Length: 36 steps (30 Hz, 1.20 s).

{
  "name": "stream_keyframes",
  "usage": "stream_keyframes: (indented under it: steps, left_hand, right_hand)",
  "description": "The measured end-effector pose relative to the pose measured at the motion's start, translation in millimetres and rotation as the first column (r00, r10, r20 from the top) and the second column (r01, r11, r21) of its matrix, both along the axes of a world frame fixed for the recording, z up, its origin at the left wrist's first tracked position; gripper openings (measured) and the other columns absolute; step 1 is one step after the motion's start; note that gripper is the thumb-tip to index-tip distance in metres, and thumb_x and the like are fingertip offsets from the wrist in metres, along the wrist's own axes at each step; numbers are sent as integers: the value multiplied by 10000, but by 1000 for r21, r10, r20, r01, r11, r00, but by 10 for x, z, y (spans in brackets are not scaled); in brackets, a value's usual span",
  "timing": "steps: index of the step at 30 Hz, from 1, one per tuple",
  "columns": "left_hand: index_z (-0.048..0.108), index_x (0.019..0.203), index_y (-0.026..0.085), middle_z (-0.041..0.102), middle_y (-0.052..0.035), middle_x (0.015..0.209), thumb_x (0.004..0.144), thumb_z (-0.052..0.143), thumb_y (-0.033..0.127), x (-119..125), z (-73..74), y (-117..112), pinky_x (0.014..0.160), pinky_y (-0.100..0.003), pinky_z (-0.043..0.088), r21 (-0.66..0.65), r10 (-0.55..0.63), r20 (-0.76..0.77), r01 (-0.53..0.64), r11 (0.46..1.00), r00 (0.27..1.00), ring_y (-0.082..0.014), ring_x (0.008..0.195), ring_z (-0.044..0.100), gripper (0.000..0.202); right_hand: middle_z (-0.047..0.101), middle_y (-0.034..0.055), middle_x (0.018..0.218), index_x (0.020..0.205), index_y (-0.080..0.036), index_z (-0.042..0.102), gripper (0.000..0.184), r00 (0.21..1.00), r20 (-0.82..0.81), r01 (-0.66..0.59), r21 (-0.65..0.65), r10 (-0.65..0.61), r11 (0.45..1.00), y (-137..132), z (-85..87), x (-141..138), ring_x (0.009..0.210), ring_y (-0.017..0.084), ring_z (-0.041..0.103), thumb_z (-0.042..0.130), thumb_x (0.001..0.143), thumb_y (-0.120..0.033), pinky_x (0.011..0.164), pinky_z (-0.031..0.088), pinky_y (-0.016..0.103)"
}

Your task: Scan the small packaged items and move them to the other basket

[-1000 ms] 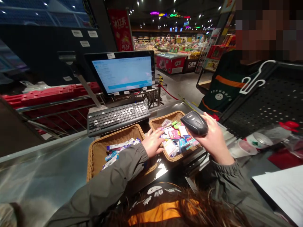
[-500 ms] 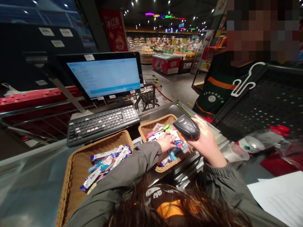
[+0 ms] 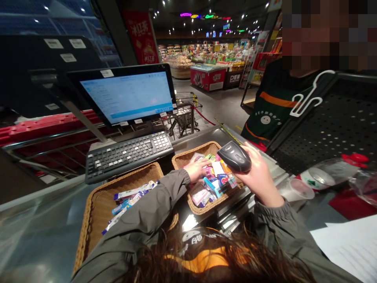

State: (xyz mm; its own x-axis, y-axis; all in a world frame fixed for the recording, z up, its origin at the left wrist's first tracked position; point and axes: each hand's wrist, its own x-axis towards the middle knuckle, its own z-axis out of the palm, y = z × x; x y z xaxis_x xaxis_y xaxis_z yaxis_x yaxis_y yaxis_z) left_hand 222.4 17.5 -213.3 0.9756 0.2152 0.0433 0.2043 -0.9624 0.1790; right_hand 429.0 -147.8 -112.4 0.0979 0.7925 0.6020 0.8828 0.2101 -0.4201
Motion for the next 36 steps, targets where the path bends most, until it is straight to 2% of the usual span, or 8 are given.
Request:
stream_keyframes:
  steps: [4,8,13,17,21,26,30,36]
  left_hand:
    - [752,966,263,466,-86,1502,773,745,384,-392,297,66,1146,-674,107,-25,146,137,-143,989,980,-347,1430,328,229]
    - [740,841,225,546,-88,1422,763,728,377,-750,529,42,1145,-688,116,-79,342,273,-333,940,899,-359,1405,371,171]
    - [652,617,179,626,-105,1317,770,678,411,-1064,609,10,1150,-606,274,-285,607,345,-537,794,716,-356,1360,440,279]
    - [633,598,184,626,-104,1333,820,619,445,-1304,766,10,1167,-515,318,-378,712,441,-607,699,546,-329,1395,410,343]
    - [675,699,186,601,-89,1371,872,557,455,-1528,1108,-111,1161,-558,304,-253,693,547,-696,672,470,-322,1421,372,341]
    - [714,927,241,465,-44,1510,903,559,440,-1740,1406,-439,1175,-662,96,112,515,649,-740,664,560,-322,1492,219,253]
    - [717,936,315,541,17,1446,922,561,415,-1803,1363,-616,1199,-612,-54,257,399,615,-651,715,681,-282,1473,281,186]
    - [723,810,215,549,-64,1432,860,649,436,-1228,834,-588,1156,-690,125,-42,622,439,-676,735,648,-354,1455,280,239]
  right_hand:
    - [622,139,1261,1096,-224,618,400,1000,3,-18,14,18,1000,-9,10,-48,1353,385,447,702,752,-408,1109,358,610]
    - [619,142,1255,1100,-222,604,391,999,9,-32,19,32,999,2,29,-125,1347,390,451,691,768,-410,1097,366,619]
    - [618,139,1254,1111,-225,594,396,995,32,-93,10,93,996,41,35,-274,1356,386,442,678,775,-417,1111,335,628]
    - [616,140,1263,1150,-224,578,397,985,72,-155,-7,155,988,66,32,-468,1368,381,431,641,797,-394,1120,290,659]
    - [598,147,1296,1211,-222,556,451,972,80,-218,-40,221,975,72,52,-683,1383,380,411,632,811,-415,1123,274,675]
    - [591,145,1306,1253,-227,530,475,966,83,-244,-28,245,969,63,80,-831,1387,386,404,611,818,-399,1120,260,692]
    - [578,150,1332,1290,-223,513,505,962,103,-253,-8,253,967,40,99,-877,1395,379,394,605,825,-397,1138,251,665]
    - [591,154,1317,1229,-203,573,456,975,93,-202,20,199,979,-15,140,-898,1387,386,400,595,837,-435,1122,281,658]
